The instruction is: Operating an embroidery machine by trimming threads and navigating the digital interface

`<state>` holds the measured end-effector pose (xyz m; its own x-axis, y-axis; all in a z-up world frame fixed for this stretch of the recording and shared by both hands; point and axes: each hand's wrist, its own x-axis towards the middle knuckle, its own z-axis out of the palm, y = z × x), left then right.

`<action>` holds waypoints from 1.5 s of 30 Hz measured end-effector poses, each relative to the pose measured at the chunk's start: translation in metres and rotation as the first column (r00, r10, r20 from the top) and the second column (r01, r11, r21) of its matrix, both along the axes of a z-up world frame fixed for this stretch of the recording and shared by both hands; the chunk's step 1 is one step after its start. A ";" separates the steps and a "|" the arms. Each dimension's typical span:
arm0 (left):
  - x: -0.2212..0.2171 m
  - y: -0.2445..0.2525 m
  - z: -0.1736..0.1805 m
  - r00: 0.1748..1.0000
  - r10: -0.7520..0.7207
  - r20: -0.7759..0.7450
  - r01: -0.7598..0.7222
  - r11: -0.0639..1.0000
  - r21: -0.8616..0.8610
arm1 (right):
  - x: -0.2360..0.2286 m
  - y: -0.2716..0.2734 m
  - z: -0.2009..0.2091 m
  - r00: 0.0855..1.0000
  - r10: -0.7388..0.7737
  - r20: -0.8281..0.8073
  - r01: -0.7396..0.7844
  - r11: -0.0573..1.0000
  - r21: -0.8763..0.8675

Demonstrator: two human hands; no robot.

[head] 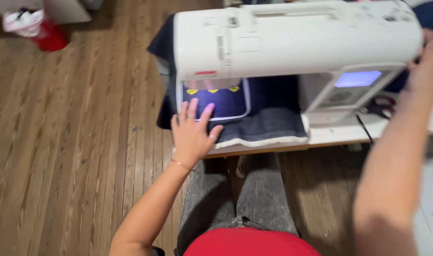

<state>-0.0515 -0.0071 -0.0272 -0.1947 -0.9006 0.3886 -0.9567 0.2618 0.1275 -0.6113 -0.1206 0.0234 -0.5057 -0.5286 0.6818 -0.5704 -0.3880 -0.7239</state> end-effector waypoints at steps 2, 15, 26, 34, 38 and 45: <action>-0.001 -0.001 0.001 1.000 -0.017 0.021 0.017 1.000 -0.010 | 0.011 0.028 -0.020 0.997 -0.078 0.015 0.077 0.997 0.005; -0.004 0.005 0.003 0.999 0.032 0.041 -0.036 0.996 0.083 | 0.185 0.153 -0.064 0.959 0.029 -0.282 0.063 0.948 0.312; -0.005 0.005 0.000 0.998 0.052 0.043 -0.056 0.994 0.096 | 0.176 0.155 -0.063 0.943 0.034 -0.330 0.100 0.920 0.380; -0.005 0.005 0.000 0.998 0.064 0.028 -0.067 0.990 0.125 | 0.170 0.154 -0.054 0.960 0.025 -0.280 0.081 0.930 0.359; -0.006 0.006 0.001 0.998 0.059 0.026 -0.062 0.991 0.118 | 0.160 0.151 -0.055 0.970 0.013 -0.243 0.070 0.941 0.331; -0.005 0.006 0.001 0.998 0.062 0.030 -0.066 0.989 0.131 | 0.153 0.147 -0.048 0.977 -0.009 -0.215 0.079 0.943 0.323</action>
<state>-0.0568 -0.0016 -0.0259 -0.1434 -0.9547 0.2609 -0.9743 0.1825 0.1322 -0.4579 0.0259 -0.0245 -0.3995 -0.7210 0.5661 -0.7326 -0.1201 -0.6700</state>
